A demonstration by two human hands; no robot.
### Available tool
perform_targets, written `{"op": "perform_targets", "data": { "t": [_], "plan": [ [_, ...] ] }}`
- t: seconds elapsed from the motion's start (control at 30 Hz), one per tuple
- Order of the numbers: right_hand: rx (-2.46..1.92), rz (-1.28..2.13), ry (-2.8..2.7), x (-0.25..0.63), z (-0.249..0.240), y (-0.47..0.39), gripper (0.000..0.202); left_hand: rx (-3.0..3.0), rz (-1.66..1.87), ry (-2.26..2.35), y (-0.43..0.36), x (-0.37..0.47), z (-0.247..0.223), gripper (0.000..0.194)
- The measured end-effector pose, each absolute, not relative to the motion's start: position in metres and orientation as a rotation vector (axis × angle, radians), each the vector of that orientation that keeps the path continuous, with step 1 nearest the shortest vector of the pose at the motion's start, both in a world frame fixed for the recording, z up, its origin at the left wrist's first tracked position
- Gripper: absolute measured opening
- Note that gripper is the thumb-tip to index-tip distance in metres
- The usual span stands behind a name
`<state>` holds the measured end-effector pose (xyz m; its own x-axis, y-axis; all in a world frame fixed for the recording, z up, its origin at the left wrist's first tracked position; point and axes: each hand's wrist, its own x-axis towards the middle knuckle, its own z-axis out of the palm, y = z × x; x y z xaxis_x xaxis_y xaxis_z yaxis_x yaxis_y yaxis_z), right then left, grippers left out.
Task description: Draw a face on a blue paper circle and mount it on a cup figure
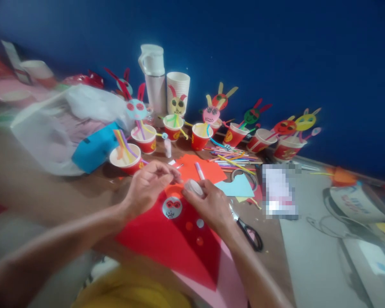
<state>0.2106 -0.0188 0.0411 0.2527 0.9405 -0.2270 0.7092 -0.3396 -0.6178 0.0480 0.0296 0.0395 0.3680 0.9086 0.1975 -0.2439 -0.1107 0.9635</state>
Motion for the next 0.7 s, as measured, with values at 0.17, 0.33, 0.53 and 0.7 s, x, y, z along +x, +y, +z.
{"op": "perform_targets", "data": {
  "t": [0.17,0.33,0.53,0.7],
  "plan": [
    [-2.071,0.846,-1.487,0.211,0.040,-0.021,0.041,1.298,1.004,0.741,0.030,0.047,0.046,0.012],
    [-1.966,0.850,-1.501,0.214,0.033,-0.023,0.053,1.236,0.898,0.677,0.032,0.045,0.050,0.014],
    [-1.707,0.993,-1.434,0.214,0.018,-0.024,0.050,1.165,0.838,0.625,0.032,0.043,0.056,0.015],
    [-1.572,1.008,-1.468,0.208,0.017,-0.027,0.047,1.068,0.769,0.619,0.034,0.042,0.055,0.019]
  ]
}}
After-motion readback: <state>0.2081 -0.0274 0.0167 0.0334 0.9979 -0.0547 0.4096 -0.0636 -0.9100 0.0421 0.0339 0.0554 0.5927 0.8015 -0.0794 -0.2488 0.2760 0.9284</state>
